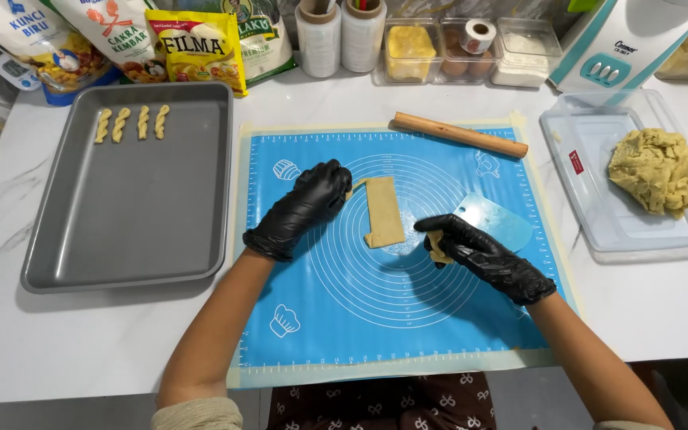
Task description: The person shapes a rectangular piece of dough into thin, twisted strips on a blue silicone mat. They roll the dough into a log, cut it into smaller pieces, and then twist each piece by hand before placing them onto a metal baking tray.
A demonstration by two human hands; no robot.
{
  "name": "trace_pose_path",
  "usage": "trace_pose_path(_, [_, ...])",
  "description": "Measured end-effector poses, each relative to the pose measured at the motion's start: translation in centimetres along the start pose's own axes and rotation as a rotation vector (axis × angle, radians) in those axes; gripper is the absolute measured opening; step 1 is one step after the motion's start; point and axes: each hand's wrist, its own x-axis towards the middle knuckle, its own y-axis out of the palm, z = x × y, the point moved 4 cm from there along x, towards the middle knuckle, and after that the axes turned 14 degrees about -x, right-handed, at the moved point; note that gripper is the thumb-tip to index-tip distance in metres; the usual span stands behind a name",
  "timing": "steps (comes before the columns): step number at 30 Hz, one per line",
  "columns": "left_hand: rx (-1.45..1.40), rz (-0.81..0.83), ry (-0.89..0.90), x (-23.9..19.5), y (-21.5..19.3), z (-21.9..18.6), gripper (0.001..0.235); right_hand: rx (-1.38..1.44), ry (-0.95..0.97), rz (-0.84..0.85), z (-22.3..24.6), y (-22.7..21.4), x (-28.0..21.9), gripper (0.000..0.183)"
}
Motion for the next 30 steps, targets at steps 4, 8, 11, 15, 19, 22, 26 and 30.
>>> trace_pose_path(4, [-1.278,-0.169,-0.215,-2.1,-0.8,3.3,0.008,-0.163,0.06,-0.099,2.5,1.4,1.8,0.042])
trace_pose_path(8, [-1.474,-0.191,-0.256,-3.9,-3.9,4.9,0.002,-0.732,-0.145,0.096,3.4,3.5,5.9,0.026])
trace_pose_path(11, [-1.584,-0.245,-0.26,-4.8,-5.7,5.4,0.004,-1.104,-0.279,0.179,2.5,5.1,8.8,0.028])
trace_pose_path(15, [-1.589,-0.296,-0.202,-5.5,-6.8,5.5,0.006,-1.215,-0.158,0.199,-3.8,6.4,11.5,0.037])
trace_pose_path(19, [-1.6,-0.349,-0.188,-5.3,-5.2,5.9,0.007,-0.991,-0.139,0.099,1.5,4.9,9.6,0.031])
trace_pose_path(22, [-1.566,-0.375,-0.159,-5.3,-6.6,7.1,0.008,-0.645,-0.119,-0.048,5.0,1.7,7.0,0.024])
trace_pose_path(26, [-1.517,-0.418,-0.036,-3.1,-8.2,6.7,0.007,-0.231,-0.094,-0.307,4.6,-4.3,3.1,0.019])
trace_pose_path(30, [-1.568,-0.556,0.368,4.2,-11.2,2.7,0.009,-0.165,-0.211,-0.543,0.2,-14.1,-3.1,0.016])
